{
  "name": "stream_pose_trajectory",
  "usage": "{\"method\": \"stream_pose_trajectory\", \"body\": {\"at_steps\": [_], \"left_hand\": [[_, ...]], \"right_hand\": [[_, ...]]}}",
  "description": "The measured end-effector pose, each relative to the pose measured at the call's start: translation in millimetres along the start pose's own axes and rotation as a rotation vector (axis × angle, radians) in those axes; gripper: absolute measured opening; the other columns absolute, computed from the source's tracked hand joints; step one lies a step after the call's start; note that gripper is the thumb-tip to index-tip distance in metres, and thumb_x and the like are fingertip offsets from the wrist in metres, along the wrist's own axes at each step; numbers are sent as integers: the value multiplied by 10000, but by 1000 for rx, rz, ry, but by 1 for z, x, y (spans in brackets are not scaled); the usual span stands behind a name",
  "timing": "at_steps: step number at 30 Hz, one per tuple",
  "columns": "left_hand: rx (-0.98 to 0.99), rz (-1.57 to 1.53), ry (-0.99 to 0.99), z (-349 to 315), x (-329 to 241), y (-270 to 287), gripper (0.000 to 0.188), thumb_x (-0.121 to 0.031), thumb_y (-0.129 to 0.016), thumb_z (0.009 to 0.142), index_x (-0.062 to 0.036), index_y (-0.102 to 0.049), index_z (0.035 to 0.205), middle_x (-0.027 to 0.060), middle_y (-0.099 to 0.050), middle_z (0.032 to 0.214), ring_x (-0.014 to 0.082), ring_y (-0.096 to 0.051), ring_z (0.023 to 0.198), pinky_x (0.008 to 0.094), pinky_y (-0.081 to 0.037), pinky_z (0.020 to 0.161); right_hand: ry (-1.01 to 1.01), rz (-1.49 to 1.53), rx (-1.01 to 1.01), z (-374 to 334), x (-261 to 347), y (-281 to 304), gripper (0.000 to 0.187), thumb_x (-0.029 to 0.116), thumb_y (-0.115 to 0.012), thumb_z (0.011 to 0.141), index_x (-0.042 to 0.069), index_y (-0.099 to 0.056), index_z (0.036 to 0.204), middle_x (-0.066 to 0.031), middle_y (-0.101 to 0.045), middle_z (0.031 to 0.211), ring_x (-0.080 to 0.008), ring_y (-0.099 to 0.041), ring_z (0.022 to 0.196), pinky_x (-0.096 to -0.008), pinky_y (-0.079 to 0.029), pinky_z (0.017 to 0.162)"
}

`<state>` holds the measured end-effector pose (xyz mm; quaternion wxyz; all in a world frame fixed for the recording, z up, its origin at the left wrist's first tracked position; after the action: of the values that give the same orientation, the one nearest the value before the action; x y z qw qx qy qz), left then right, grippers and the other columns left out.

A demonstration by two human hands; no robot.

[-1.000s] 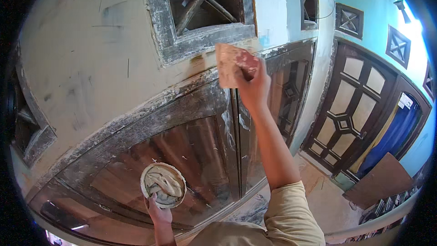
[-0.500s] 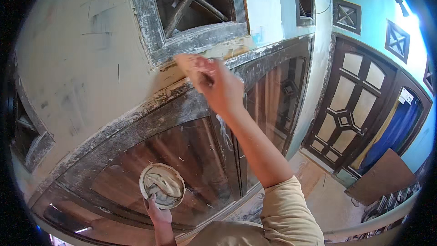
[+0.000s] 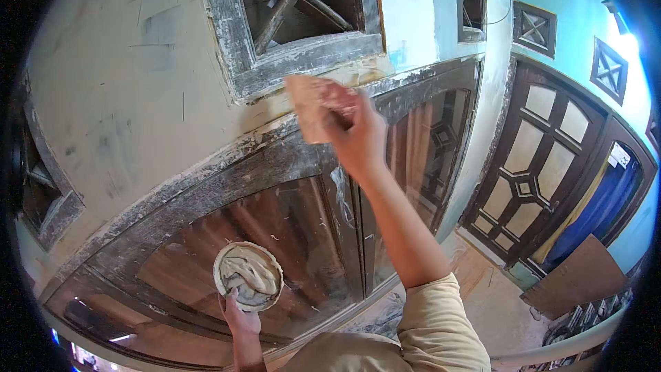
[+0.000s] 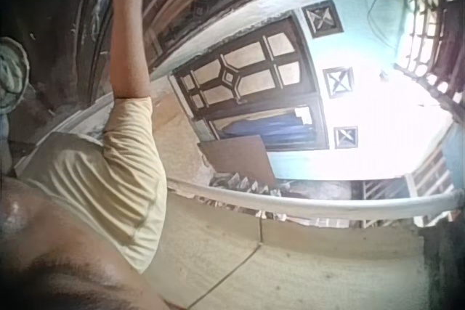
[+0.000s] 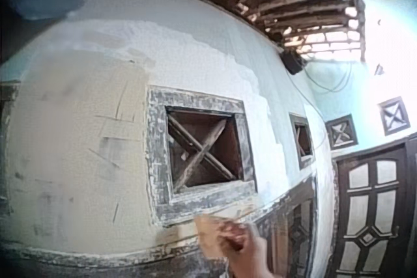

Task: The person applies putty from a bucket to a wall surface around wooden window frames using a putty knife.

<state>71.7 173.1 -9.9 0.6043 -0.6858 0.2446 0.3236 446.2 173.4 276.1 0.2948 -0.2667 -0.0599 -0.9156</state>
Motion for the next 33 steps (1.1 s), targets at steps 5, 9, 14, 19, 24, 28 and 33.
{"method": "stream_pose_trajectory", "body": {"at_steps": [5, 9, 14, 19, 24, 28, 33], "left_hand": [[29, 7, -50, 0, 1, -2, 541, -78, -540, 862, -98, -423, 1390, 105, -491, 1344, 286, -484, 1240, 469, -408, 1035], [42, 39, -67, -5, -5, -1, 549, -82, -539, 866, -104, -412, 1400, 110, -478, 1363, 294, -479, 1247, 479, -412, 1032], [-37, 24, -96, -9, -10, 13, 565, -73, -526, 867, -116, -398, 1416, 115, -467, 1381, 298, -473, 1257, 489, -413, 1033], [-62, 23, -96, -14, -8, 13, 559, -68, -522, 865, -109, -405, 1410, 111, -476, 1367, 295, -474, 1255, 484, -407, 1039], [22, 33, -87, -19, -5, -9, 551, -83, -534, 855, -73, -417, 1394, 110, -484, 1356, 289, -480, 1250, 455, -396, 1054], [57, 61, -106, -20, -3, -12, 549, -95, -539, 860, -77, -417, 1395, 108, -482, 1363, 290, -477, 1255, 460, -398, 1051], [46, 83, -127, -17, 0, 15, 523, -94, -522, 890, -101, -412, 1401, 115, -483, 1369, 294, -483, 1253, 472, -415, 1038]], "right_hand": [[71, 47, 172, -16, 14, -46, 360, 196, -731, 812, 13, -526, 1043, -195, -686, 830, -363, -687, 782, -406, -525, 662], [-130, 65, 215, 5, -46, -43, 302, 186, -724, 836, 9, -564, 1021, -152, -702, 821, -282, -693, 716, -382, -520, 642], [-264, 63, -81, 34, -119, 47, 322, 158, -682, 895, 3, -547, 1144, -99, -682, 927, -130, -651, 761, -287, -535, 666], [-127, 263, -22, 18, -96, 26, 342, 104, -685, 874, 0, -539, 1164, -103, -666, 981, -135, -640, 828, -282, -523, 705], [227, 146, 285, -21, 30, -54, 288, 128, -731, 796, 61, -586, 1036, -170, -684, 876, -337, -687, 785, -387, -544, 651], [281, -161, 324, -24, 42, -68, 264, 198, -727, 800, 79, -567, 973, -137, -690, 808, -354, -680, 721, -401, -537, 599], [6, -107, 21, 2, -30, -14, 270, 176, -721, 813, 73, -562, 1006, -135, -698, 831, -335, -687, 752, -422, -526, 639]]}}
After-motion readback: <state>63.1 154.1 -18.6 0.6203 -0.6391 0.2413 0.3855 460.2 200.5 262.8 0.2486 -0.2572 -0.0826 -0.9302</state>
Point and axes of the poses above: each hand's wrist, its own z-axis towards the middle knuckle, its own y-axis out of the back of the hand, x = y × z, the point moved 7 cm from there along z, towards the middle knuckle
